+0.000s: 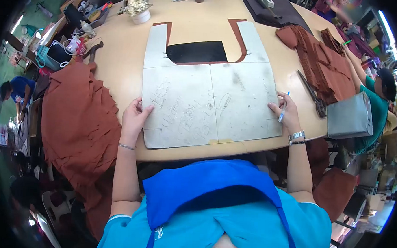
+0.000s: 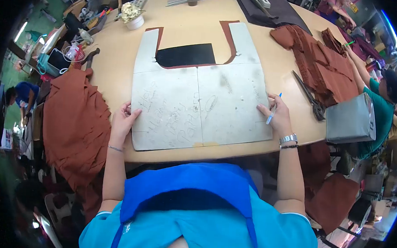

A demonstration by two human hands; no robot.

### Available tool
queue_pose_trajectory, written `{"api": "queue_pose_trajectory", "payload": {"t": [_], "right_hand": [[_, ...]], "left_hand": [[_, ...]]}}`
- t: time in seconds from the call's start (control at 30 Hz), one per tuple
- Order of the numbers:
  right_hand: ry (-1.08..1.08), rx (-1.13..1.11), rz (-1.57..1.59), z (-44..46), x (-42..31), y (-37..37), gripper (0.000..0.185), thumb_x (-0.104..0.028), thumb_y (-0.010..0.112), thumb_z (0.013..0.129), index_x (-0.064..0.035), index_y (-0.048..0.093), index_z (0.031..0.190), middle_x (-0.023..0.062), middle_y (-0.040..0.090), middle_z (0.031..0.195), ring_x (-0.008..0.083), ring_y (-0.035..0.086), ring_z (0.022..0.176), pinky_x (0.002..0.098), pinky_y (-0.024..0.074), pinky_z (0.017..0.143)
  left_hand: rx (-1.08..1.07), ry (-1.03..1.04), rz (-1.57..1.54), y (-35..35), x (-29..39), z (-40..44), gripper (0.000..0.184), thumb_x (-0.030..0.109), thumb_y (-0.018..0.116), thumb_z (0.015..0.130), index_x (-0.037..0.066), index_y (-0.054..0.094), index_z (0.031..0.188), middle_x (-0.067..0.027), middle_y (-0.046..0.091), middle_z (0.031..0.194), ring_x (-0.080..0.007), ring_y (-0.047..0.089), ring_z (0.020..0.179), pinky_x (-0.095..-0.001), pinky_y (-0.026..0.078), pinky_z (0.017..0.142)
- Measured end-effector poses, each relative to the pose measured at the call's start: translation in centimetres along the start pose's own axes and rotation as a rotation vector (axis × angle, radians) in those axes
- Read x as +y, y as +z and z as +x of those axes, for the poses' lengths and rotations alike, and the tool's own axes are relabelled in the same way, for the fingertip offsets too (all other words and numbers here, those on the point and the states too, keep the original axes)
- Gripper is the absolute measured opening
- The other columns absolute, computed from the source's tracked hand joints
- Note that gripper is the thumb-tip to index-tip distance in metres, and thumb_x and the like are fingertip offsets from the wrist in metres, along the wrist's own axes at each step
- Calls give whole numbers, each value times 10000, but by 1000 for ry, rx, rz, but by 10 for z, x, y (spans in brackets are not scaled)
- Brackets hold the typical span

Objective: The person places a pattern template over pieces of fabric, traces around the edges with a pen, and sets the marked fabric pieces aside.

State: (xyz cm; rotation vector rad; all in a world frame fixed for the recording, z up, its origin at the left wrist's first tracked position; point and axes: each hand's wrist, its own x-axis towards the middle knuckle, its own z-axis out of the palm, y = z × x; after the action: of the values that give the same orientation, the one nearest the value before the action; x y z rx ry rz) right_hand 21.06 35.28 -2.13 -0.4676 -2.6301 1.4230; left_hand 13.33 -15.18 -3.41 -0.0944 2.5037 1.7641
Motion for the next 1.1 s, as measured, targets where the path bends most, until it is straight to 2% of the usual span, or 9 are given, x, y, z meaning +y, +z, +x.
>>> {"api": "queue_pose_trajectory", "payload": {"t": [0.07, 0.33, 0.43, 0.53, 0.63, 0.77, 0.87, 0.97, 1.1], "right_hand": [[-4, 55, -31, -4, -9, 5, 604, -198, 846, 743, 1, 587, 1251, -34, 490, 762, 80, 470, 693, 234, 435, 632], [-53, 120, -132, 6, -4, 8, 578, -238, 853, 732, -68, 624, 1234, -16, 515, 750, 100, 510, 691, 258, 457, 637], [-28, 109, -100, 8, -3, 10, 567, -256, 855, 728, -82, 637, 1221, -16, 523, 752, 104, 523, 692, 269, 463, 640], [18, 79, -94, 9, -5, 9, 558, -280, 852, 730, -87, 646, 1212, -12, 535, 746, 111, 537, 685, 283, 471, 644], [3, 54, -168, 13, -2, 8, 545, -299, 842, 741, -84, 652, 1204, -3, 550, 732, 120, 546, 670, 291, 476, 644], [-1, 16, -237, 14, -11, 2, 489, -292, 811, 783, -74, 657, 1193, 8, 575, 725, 123, 557, 660, 296, 482, 644], [13, 8, -103, 17, 0, -1, 421, -262, 778, 826, -71, 658, 1181, 11, 604, 750, 111, 565, 674, 287, 490, 647], [-22, 26, 51, 23, 26, -1, 379, -217, 752, 854, -48, 647, 1177, 16, 635, 790, 94, 580, 700, 264, 500, 654], [-40, 42, 149, 16, 25, -2, 379, -140, 745, 852, 0, 619, 1181, 27, 660, 832, 80, 601, 738, 236, 508, 665]], "left_hand": [[29, 10, 80, 2, 4, 0, 520, 118, 758, 828, -51, 563, 1280, 24, 541, 759, -49, 488, 667, -204, 444, 602], [87, 17, 281, 4, 4, 6, 590, 211, 776, 815, -15, 556, 1314, 18, 543, 727, -66, 500, 621, -237, 447, 574], [54, 12, 329, 3, 10, 7, 579, 170, 751, 846, -20, 521, 1342, 16, 506, 795, -58, 492, 641, -206, 426, 580], [81, 10, 381, 6, 30, -1, 569, 210, 749, 844, 4, 542, 1333, 11, 537, 779, -66, 525, 656, -223, 447, 604], [118, 30, 483, 4, 23, 2, 562, 280, 755, 820, 48, 586, 1303, -12, 588, 735, -117, 572, 667, -288, 485, 647], [80, 1, 761, 3, 42, 0, 552, 345, 740, 817, 69, 613, 1278, -28, 608, 751, -160, 596, 680, -320, 494, 668], [59, 0, 696, -2, 32, 4, 544, 306, 744, 827, 52, 602, 1286, -23, 604, 743, -133, 584, 682, -300, 489, 670], [9, 12, 382, -14, -3, 18, 515, 222, 747, 845, 16, 590, 1291, -1, 588, 749, -91, 555, 689, -253, 477, 666], [-22, 2, 185, -15, -3, 15, 484, 116, 736, 857, -24, 575, 1291, 23, 558, 776, -53, 529, 710, -202, 461, 673]]}}
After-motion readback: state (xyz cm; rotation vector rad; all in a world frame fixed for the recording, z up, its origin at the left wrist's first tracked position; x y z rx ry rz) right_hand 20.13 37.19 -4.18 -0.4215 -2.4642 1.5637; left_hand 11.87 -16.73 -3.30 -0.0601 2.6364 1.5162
